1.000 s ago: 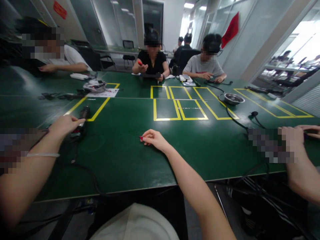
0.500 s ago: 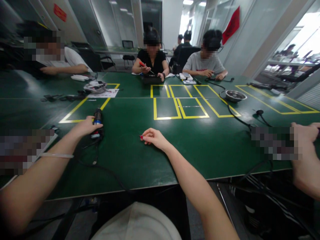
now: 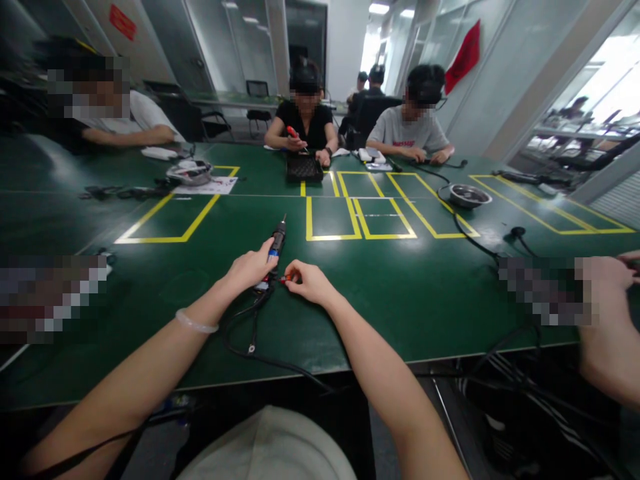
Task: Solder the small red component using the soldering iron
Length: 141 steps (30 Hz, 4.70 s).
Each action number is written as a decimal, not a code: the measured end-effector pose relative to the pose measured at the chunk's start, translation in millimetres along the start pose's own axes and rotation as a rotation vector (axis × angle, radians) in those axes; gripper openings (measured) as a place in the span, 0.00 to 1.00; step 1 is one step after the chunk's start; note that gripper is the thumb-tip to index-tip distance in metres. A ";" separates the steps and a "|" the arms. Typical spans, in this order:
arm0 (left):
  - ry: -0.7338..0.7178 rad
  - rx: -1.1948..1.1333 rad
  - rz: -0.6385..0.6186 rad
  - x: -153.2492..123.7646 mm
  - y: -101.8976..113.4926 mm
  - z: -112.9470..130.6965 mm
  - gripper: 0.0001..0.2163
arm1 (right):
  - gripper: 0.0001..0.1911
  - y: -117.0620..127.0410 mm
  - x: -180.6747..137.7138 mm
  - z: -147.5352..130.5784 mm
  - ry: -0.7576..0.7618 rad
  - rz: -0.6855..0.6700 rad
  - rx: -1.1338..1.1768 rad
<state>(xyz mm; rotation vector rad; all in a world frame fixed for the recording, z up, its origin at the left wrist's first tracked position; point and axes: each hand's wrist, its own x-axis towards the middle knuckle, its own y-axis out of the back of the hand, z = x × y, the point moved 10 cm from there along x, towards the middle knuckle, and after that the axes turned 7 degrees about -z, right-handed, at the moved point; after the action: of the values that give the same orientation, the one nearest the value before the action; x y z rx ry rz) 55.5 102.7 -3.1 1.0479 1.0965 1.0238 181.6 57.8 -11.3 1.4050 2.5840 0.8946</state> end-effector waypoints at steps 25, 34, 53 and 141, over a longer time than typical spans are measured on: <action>0.021 0.051 0.037 -19.9 3.7 -15.3 0.28 | 0.07 -7.5 6.9 -8.0 0.041 0.074 -0.163; -0.065 0.059 -0.004 -18.4 -1.7 -13.0 0.27 | 0.07 -14.8 9.3 -11.4 0.055 0.075 -0.232; -0.149 -0.024 -0.100 -16.4 -6.5 -17.4 0.29 | 0.06 -17.2 8.5 -22.1 0.126 0.057 -0.234; 0.009 -0.086 0.464 -74.2 95.2 -87.5 0.17 | 0.05 -3.7 1.0 -6.5 -0.022 0.029 0.034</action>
<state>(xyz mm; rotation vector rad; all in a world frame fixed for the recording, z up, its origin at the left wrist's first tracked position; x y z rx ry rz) -52.4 60.7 90.9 1.2595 0.8222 1.4303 176.2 54.1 -7.6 1.4566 2.5808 0.8375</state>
